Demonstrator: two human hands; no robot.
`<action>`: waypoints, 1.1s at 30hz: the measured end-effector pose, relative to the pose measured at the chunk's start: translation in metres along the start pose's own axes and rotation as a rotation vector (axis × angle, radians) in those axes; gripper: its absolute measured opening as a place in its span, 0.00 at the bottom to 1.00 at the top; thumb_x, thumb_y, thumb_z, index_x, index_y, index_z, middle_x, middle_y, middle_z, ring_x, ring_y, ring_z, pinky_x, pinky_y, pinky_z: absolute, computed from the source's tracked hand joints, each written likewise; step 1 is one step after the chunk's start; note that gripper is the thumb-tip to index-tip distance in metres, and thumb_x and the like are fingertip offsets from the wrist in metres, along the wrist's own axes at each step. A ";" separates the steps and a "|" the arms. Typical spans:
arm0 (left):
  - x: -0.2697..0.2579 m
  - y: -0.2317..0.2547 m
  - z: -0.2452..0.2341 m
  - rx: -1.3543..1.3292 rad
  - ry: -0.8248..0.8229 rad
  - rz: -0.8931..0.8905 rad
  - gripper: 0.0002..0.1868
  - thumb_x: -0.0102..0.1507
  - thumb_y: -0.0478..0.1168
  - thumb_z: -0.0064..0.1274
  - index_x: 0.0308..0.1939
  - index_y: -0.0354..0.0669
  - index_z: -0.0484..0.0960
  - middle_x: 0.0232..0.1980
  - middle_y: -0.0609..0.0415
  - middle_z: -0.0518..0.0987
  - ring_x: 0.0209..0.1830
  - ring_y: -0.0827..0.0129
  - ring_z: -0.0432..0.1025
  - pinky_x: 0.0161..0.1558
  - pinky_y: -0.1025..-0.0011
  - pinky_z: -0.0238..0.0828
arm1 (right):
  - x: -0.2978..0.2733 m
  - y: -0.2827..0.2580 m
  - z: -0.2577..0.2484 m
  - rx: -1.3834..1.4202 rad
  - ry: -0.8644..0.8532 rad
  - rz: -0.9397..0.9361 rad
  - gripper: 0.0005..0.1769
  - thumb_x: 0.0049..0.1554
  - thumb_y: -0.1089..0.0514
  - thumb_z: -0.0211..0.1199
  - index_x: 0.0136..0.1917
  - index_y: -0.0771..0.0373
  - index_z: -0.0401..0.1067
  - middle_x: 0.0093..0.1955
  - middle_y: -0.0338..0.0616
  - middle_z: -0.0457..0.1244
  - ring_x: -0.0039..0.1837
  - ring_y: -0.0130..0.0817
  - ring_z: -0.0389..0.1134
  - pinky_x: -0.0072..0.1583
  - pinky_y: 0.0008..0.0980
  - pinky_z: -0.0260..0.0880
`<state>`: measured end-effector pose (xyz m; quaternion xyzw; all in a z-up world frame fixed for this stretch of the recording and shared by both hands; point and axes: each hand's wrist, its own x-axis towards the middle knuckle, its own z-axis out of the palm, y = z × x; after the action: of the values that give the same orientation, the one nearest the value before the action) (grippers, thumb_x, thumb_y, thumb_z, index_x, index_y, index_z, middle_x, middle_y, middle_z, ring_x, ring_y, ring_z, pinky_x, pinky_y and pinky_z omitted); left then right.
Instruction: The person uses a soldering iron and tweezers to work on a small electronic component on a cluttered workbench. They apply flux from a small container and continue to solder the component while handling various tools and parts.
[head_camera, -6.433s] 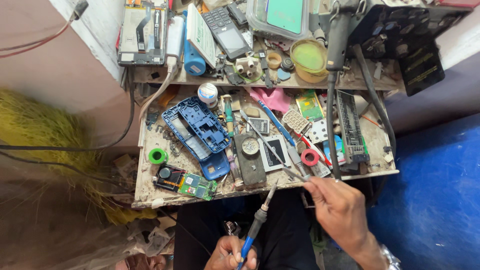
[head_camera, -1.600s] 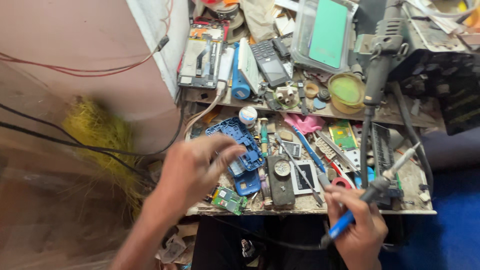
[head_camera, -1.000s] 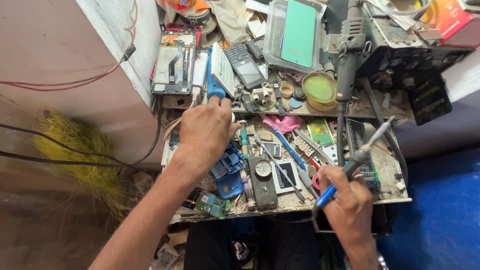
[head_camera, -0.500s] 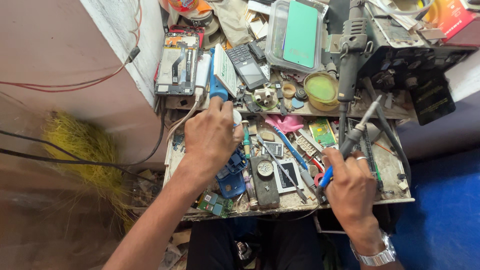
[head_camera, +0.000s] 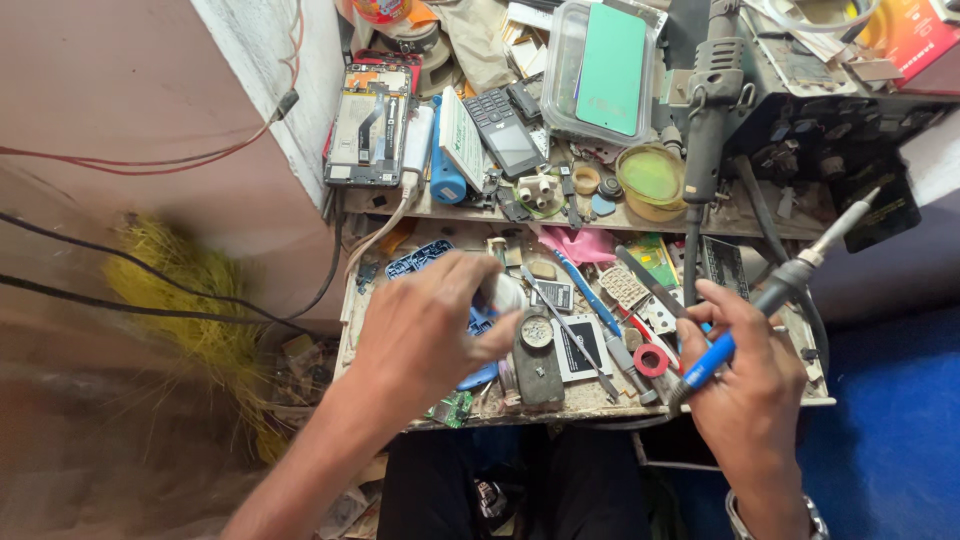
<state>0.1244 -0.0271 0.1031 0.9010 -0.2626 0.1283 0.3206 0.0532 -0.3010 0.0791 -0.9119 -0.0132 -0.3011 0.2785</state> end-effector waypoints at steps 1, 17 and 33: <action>-0.007 0.003 -0.003 -0.047 0.015 0.022 0.22 0.58 0.47 0.64 0.49 0.37 0.80 0.41 0.50 0.82 0.31 0.63 0.78 0.34 0.64 0.76 | -0.003 -0.003 -0.001 0.054 0.011 -0.007 0.27 0.57 0.68 0.69 0.68 0.62 0.68 0.47 0.47 0.69 0.43 0.31 0.70 0.44 0.30 0.71; -0.130 0.027 -0.010 -0.276 0.043 -0.077 0.28 0.54 0.46 0.70 0.55 0.40 0.83 0.44 0.52 0.85 0.28 0.70 0.81 0.31 0.73 0.80 | -0.021 -0.001 0.033 -0.446 -0.152 -0.191 0.21 0.52 0.58 0.75 0.58 0.55 0.75 0.34 0.51 0.67 0.43 0.51 0.70 0.44 0.47 0.70; -0.158 0.048 0.051 -0.372 0.008 0.113 0.28 0.63 0.54 0.62 0.59 0.38 0.80 0.50 0.49 0.84 0.45 0.59 0.84 0.42 0.67 0.82 | -0.153 -0.012 0.030 0.786 -0.297 -0.296 0.25 0.57 0.61 0.70 0.65 0.60 0.65 0.65 0.65 0.66 0.69 0.57 0.71 0.66 0.51 0.77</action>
<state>-0.0303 -0.0296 0.0258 0.8095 -0.3308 0.0989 0.4749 -0.0582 -0.2531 -0.0198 -0.7584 -0.2971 -0.1757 0.5529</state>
